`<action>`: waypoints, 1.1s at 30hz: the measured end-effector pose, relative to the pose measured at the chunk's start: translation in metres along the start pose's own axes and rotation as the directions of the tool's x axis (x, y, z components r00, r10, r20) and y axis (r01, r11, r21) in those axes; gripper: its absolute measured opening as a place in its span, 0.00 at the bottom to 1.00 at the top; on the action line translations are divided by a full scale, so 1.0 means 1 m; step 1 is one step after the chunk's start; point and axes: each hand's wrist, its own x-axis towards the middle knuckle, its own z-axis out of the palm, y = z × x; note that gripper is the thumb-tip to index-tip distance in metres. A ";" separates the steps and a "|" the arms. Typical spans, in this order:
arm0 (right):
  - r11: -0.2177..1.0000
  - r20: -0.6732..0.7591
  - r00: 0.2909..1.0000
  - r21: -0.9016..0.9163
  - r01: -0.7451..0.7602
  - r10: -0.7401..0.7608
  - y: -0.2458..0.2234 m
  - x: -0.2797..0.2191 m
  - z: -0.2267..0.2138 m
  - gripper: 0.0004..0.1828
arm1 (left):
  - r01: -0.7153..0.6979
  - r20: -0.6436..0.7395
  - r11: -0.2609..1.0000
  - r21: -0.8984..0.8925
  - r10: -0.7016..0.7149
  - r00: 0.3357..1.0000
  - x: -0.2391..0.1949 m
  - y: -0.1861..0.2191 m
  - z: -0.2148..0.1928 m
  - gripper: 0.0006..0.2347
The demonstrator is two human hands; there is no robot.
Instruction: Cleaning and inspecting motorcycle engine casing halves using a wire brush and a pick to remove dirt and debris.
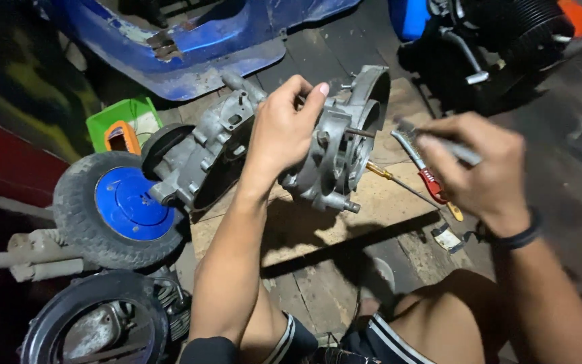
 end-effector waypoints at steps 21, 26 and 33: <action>0.916 0.041 0.935 0.221 0.335 -0.351 -0.034 0.028 0.084 0.07 | -0.015 -0.131 0.995 -0.098 0.002 0.991 0.014 -0.080 -0.016 0.11; 0.931 0.070 0.935 0.138 0.337 -0.349 -0.033 0.033 0.083 0.12 | -0.011 -0.117 0.996 -0.093 0.000 0.993 0.016 -0.083 -0.016 0.12; 0.935 0.102 0.933 0.127 0.332 -0.346 -0.036 0.034 0.082 0.13 | -0.019 -0.101 0.995 -0.099 0.008 0.995 0.013 -0.071 -0.014 0.12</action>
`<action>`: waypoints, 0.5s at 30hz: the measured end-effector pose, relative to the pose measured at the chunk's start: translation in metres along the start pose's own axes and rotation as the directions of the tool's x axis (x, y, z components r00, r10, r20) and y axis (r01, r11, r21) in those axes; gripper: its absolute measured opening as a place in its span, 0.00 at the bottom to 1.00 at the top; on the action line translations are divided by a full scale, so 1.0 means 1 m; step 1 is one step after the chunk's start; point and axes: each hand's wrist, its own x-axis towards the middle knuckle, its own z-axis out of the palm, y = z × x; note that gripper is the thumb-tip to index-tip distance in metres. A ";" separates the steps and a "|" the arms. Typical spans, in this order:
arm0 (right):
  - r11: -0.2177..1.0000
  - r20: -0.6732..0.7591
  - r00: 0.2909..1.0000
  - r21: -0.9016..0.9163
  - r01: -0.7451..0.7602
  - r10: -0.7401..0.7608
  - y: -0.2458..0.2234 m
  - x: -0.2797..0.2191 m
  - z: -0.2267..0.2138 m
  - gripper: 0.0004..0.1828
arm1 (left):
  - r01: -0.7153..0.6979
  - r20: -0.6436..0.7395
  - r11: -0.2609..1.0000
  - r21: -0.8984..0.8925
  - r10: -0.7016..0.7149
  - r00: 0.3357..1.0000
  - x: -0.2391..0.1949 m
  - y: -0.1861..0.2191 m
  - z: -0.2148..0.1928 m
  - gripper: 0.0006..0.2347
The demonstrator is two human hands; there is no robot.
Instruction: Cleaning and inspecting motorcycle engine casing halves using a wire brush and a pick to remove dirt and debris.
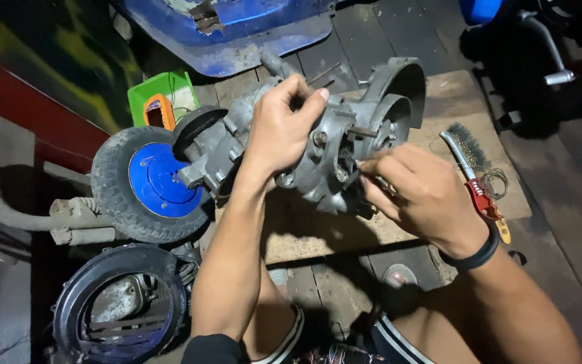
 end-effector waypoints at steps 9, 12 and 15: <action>0.999 0.065 0.998 0.051 0.008 -0.011 0.001 -0.011 -0.008 0.08 | -0.006 0.008 1.000 0.006 0.006 1.000 -0.007 0.017 -0.003 0.12; 0.999 0.125 0.991 0.025 0.033 -0.036 0.007 -0.022 -0.006 0.08 | -0.001 0.010 1.000 -0.007 0.001 1.000 -0.004 0.011 -0.002 0.12; 0.997 0.114 0.991 0.036 -0.074 0.069 -0.007 -0.019 -0.025 0.10 | -0.005 0.011 0.999 0.044 0.005 1.000 -0.006 0.023 -0.003 0.12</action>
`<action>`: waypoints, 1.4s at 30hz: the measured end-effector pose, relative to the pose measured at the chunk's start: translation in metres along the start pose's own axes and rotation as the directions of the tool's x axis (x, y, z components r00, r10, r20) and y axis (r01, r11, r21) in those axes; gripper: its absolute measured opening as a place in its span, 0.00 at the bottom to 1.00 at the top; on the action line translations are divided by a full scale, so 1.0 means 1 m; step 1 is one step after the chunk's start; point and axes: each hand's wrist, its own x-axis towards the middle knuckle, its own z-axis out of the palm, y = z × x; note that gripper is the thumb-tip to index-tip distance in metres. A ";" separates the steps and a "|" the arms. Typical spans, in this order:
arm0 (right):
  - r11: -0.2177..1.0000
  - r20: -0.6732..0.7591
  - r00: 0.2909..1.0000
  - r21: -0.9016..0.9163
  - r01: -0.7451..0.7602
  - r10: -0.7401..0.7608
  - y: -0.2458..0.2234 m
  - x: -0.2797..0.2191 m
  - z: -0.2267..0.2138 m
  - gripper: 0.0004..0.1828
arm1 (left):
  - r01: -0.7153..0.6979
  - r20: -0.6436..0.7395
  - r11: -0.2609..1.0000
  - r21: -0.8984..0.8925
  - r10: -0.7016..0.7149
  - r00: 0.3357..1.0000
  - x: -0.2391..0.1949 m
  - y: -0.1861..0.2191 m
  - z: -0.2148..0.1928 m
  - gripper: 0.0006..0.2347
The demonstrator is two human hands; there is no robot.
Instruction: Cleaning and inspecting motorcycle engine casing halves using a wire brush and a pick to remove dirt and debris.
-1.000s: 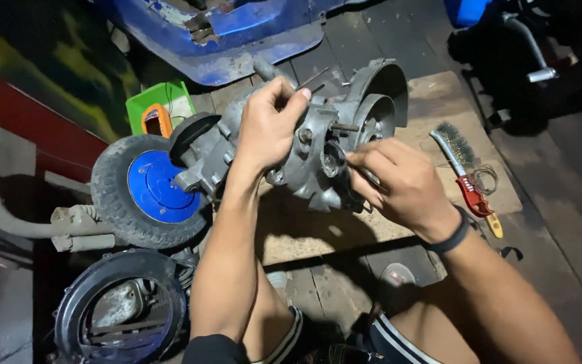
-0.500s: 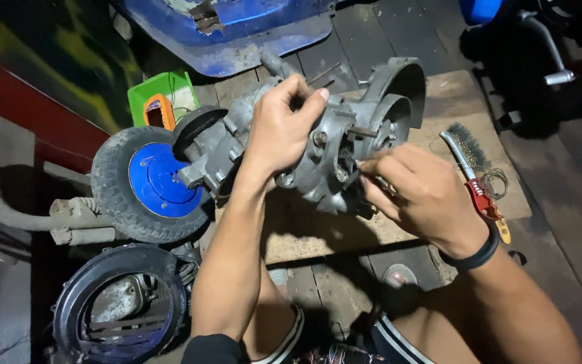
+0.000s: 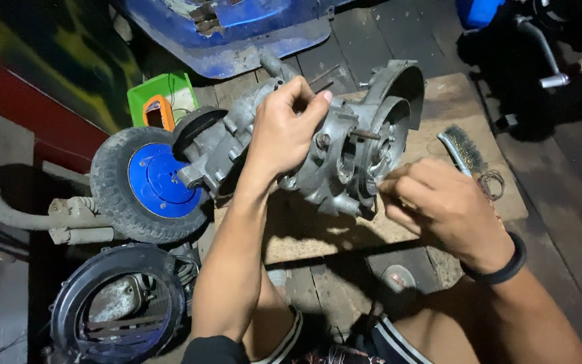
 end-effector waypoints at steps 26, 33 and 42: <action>0.992 0.005 0.992 0.011 0.124 -0.124 0.008 0.003 0.005 0.10 | 0.023 -0.017 1.000 -0.019 -0.024 1.000 -0.001 -0.004 0.001 0.13; 0.985 -0.096 0.980 -0.013 0.173 -0.174 0.019 -0.004 0.011 0.07 | 0.023 -0.015 1.000 -0.010 -0.023 1.000 0.003 -0.017 0.002 0.14; 0.984 -0.128 0.976 -0.004 0.178 -0.177 0.025 -0.015 0.018 0.04 | 0.068 -0.034 0.998 0.002 -0.067 0.997 0.002 -0.024 0.000 0.14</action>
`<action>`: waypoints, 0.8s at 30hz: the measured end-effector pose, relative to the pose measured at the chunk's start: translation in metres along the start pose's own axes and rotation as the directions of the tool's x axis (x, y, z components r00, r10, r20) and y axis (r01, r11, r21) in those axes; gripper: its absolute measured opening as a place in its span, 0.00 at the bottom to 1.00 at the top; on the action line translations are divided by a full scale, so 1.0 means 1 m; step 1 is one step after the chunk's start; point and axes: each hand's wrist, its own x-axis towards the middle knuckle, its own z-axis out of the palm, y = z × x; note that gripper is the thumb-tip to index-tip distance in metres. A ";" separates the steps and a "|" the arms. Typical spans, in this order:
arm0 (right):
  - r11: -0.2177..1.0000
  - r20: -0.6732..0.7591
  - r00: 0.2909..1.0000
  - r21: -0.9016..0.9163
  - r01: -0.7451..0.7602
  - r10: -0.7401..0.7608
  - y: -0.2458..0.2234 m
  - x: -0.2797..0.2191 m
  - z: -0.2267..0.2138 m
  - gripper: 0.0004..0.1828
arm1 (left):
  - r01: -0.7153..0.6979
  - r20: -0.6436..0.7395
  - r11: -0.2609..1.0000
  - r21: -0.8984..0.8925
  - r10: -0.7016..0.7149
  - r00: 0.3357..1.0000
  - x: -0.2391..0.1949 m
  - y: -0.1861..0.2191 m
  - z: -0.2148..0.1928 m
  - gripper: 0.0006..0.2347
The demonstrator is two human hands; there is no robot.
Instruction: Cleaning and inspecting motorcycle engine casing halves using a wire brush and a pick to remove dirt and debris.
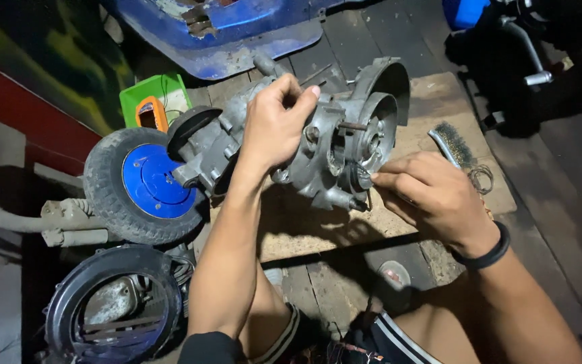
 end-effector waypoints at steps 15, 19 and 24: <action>0.996 -0.056 0.998 -0.093 -0.005 0.000 0.011 -0.023 0.008 0.10 | -0.042 -0.005 0.999 -0.011 0.042 0.999 0.002 -0.004 -0.003 0.13; 0.970 -0.056 0.987 -0.185 -0.159 0.151 -0.022 -0.026 -0.040 0.15 | -0.083 0.003 0.997 -0.011 0.083 0.997 -0.002 0.006 -0.005 0.11; 0.931 0.021 0.994 -0.352 -0.096 0.110 -0.086 -0.007 -0.116 0.10 | -0.143 0.030 0.989 -0.020 0.144 0.989 -0.004 0.012 -0.006 0.12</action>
